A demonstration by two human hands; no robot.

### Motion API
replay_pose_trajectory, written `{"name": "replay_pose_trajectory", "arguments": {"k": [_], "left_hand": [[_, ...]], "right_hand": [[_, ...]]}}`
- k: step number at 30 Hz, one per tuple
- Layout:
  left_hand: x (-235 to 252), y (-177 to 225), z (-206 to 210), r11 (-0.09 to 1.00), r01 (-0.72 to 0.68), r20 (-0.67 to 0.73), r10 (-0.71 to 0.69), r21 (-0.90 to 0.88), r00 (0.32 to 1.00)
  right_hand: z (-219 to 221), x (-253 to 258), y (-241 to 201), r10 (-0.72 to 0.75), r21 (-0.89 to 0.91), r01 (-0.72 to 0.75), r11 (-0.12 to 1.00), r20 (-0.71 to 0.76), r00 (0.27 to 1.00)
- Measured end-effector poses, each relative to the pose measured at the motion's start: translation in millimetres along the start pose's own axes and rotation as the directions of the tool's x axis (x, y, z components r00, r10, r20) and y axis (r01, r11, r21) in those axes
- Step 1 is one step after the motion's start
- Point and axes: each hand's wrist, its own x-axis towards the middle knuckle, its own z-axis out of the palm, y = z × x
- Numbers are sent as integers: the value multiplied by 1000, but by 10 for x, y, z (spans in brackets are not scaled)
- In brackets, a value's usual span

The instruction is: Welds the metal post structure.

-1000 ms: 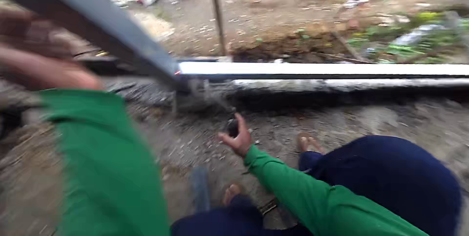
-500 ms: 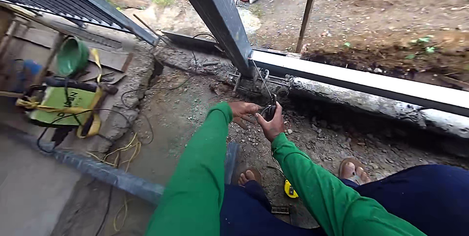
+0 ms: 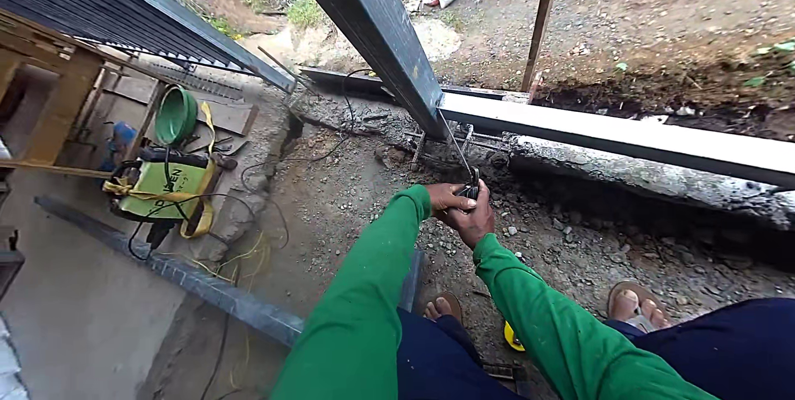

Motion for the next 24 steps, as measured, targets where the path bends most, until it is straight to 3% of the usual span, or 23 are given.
{"name": "replay_pose_trajectory", "arguments": {"k": [5,24], "left_hand": [[104,-171,-61,999,-7,4,7,-36,1000],[168,-179,-125,998,-56,-2,56,34,998]], "right_hand": [[56,12,42,3,-9,-3,1000,-22,1000],[70,81,29,6,1,-6,1000,-18,1000]]}}
